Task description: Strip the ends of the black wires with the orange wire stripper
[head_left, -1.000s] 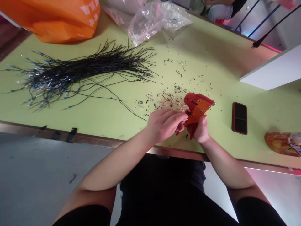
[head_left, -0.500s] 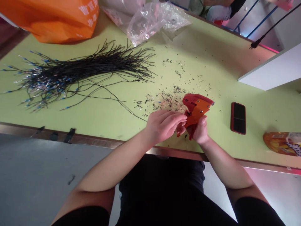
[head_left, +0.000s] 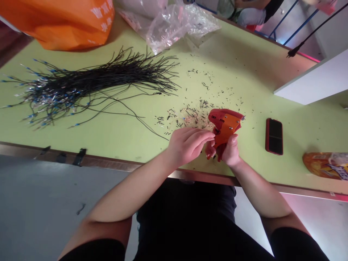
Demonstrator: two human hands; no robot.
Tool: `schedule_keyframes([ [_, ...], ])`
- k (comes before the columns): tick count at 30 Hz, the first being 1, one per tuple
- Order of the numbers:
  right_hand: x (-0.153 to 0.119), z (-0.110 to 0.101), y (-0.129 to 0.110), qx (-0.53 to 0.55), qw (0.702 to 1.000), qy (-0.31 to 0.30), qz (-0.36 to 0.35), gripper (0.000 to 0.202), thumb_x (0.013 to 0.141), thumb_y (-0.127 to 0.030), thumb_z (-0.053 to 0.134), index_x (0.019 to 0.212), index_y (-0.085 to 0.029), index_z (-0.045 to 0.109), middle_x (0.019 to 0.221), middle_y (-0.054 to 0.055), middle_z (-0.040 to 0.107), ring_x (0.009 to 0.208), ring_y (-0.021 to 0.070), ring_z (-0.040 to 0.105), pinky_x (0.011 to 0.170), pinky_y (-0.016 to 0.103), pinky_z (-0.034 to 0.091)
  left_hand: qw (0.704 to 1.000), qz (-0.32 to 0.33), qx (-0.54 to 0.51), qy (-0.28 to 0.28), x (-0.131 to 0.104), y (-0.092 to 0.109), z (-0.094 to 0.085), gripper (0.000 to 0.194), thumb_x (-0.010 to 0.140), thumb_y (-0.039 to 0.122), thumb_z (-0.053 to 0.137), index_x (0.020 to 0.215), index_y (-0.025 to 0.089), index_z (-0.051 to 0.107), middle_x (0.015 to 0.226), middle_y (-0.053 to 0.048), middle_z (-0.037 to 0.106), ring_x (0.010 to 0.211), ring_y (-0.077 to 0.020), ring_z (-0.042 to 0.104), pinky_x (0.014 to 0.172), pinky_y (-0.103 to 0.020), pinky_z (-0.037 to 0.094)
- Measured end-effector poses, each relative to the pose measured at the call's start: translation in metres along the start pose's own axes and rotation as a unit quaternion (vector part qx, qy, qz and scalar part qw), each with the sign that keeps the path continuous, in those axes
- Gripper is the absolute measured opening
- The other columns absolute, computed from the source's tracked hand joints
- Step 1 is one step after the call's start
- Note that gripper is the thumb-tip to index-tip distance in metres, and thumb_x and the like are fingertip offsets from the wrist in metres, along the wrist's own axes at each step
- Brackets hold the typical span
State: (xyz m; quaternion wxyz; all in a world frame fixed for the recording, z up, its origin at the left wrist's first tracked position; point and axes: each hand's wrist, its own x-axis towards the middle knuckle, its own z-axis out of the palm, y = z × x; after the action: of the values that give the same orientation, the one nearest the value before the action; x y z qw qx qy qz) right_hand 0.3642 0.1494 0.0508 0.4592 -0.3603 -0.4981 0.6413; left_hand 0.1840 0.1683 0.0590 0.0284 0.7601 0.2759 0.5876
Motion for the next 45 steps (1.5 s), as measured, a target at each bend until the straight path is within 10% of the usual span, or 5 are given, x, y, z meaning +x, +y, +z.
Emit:
schedule_keyframes([
  [6, 0.007, -0.002, -0.006, 0.009, 1.000, -0.004, 0.019, 0.083, 0.079, -0.108, 0.047, 0.071, -0.026, 0.058, 0.045, -0.007, 0.045, 0.035, 0.0144, 0.047, 0.037, 0.031, 0.051, 1.000, -0.023, -0.010, 0.006, 0.001, -0.004, -0.003, 0.007, 0.107, 0.016, 0.067, 0.108, 0.022, 0.071, 0.083, 0.004, 0.084, 0.065, -0.0075, 0.078, 0.059, -0.018, 0.057],
  [16, 0.012, -0.025, -0.015, 0.109, 0.975, -0.179, 0.072, 0.088, 0.086, -0.102, 0.049, 0.096, -0.018, 0.071, 0.075, 0.005, 0.073, 0.068, 0.0223, 0.075, 0.071, 0.040, 0.069, 0.943, -0.280, -0.167, 0.063, 0.001, -0.015, -0.004, 0.026, 0.110, 0.045, 0.063, 0.103, 0.020, 0.063, 0.076, 0.001, 0.077, 0.053, -0.0062, 0.067, 0.049, -0.017, 0.050],
  [34, 0.008, -0.027, -0.011, 0.077, 0.974, -0.195, 0.089, 0.088, 0.091, -0.100, 0.043, 0.111, -0.019, 0.072, 0.090, 0.010, 0.077, 0.084, 0.0251, 0.077, 0.077, 0.040, 0.066, 0.990, -0.060, 0.125, -0.011, -0.001, -0.028, -0.013, 0.020, 0.106, 0.014, 0.059, 0.114, 0.021, 0.076, 0.098, -0.005, 0.086, 0.087, -0.0169, 0.080, 0.080, -0.030, 0.061],
  [45, 0.010, -0.025, -0.012, 0.068, 0.979, -0.171, 0.090, 0.086, 0.090, -0.099, 0.049, 0.110, -0.019, 0.072, 0.089, 0.010, 0.077, 0.083, 0.0253, 0.076, 0.075, 0.039, 0.064, 0.991, -0.063, 0.115, 0.003, 0.000, -0.024, -0.010, 0.018, 0.106, 0.014, 0.061, 0.107, 0.020, 0.078, 0.092, -0.004, 0.087, 0.079, -0.0143, 0.082, 0.072, -0.027, 0.066],
])
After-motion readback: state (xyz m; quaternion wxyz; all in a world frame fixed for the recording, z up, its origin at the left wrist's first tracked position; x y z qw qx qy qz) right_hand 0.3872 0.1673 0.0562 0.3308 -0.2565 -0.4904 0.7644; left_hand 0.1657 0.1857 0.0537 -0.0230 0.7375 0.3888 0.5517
